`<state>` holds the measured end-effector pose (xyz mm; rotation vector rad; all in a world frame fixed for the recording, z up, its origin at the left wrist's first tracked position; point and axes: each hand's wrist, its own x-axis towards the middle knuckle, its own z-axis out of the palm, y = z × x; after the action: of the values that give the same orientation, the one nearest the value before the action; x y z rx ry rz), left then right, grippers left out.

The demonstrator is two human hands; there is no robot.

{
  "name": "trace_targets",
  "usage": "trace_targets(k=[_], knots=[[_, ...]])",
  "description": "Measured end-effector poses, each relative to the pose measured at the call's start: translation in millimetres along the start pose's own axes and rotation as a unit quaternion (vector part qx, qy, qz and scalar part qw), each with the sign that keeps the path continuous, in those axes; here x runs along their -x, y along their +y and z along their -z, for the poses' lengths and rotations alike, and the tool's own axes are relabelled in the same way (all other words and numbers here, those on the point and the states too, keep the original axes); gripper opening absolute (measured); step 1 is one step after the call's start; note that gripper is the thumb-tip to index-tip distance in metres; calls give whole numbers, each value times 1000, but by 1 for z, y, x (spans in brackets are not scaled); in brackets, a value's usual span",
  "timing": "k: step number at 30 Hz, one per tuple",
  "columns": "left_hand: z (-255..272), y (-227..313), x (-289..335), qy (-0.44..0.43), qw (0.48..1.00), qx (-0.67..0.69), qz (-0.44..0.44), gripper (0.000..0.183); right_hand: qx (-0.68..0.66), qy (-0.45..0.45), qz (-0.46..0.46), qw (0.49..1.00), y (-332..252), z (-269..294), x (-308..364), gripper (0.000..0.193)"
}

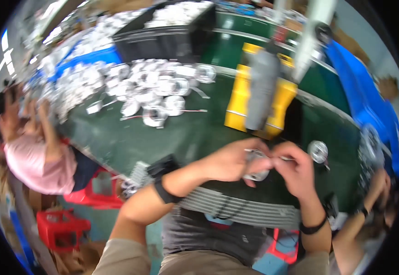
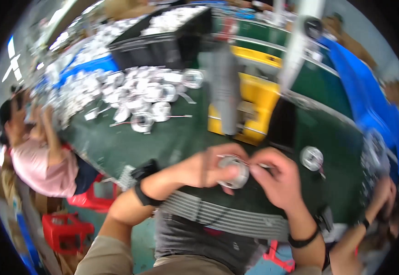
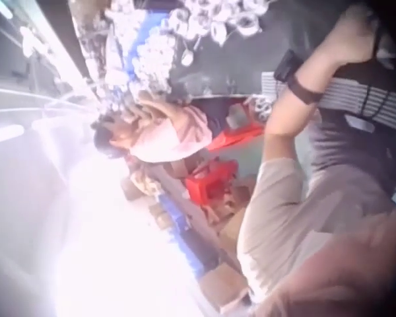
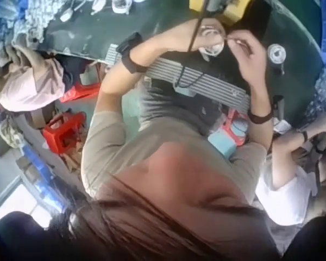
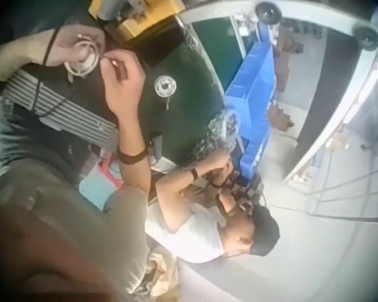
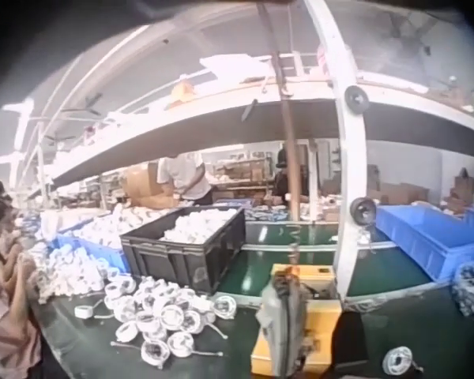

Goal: The person assembles electronic components by inserting a circuit board and wires into a white plastic housing, securing them with a power screwdriver, and placing the finished unit on the workbench.

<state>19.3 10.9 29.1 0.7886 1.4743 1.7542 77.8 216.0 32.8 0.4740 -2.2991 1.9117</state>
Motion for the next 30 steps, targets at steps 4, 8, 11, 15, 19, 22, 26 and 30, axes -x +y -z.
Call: trace_targets(k=[4, 8, 11, 15, 19, 22, 26, 30], knots=[[9, -10, -9, 4, 999, -37, -29, 65, -114, -38, -97, 988, 4, 5, 4, 14], [2, -7, -12, -1, 995, -85, -44, 73, -222, -71, -136, 963, 12, 11, 1, 14], [0, -3, -10, -20, 997, -76, -19, 71, -209, -33, -183, 960, 6, 12, 0, 15], [0, -1, -10, -29, 999, 28, -4, 47, -152, -9, -141, 978, 7, 19, -2, 20], [0, 1, -10, 29, 993, 97, 58, 52, -127, 13, -55, 990, 11, 18, -1, 19], [5, 1, -13, 17, 990, 120, 68, 55, -71, -19, -72, 995, 5, 15, 2, 12], [5, 2, -15, 10, 985, 151, 88, 59, 91, 30, 35, 995, 11, 9, 3, 11], [1, -1, -16, 32, 988, 128, 79, 59, 157, 50, 27, 986, 11, 2, 4, 10]])
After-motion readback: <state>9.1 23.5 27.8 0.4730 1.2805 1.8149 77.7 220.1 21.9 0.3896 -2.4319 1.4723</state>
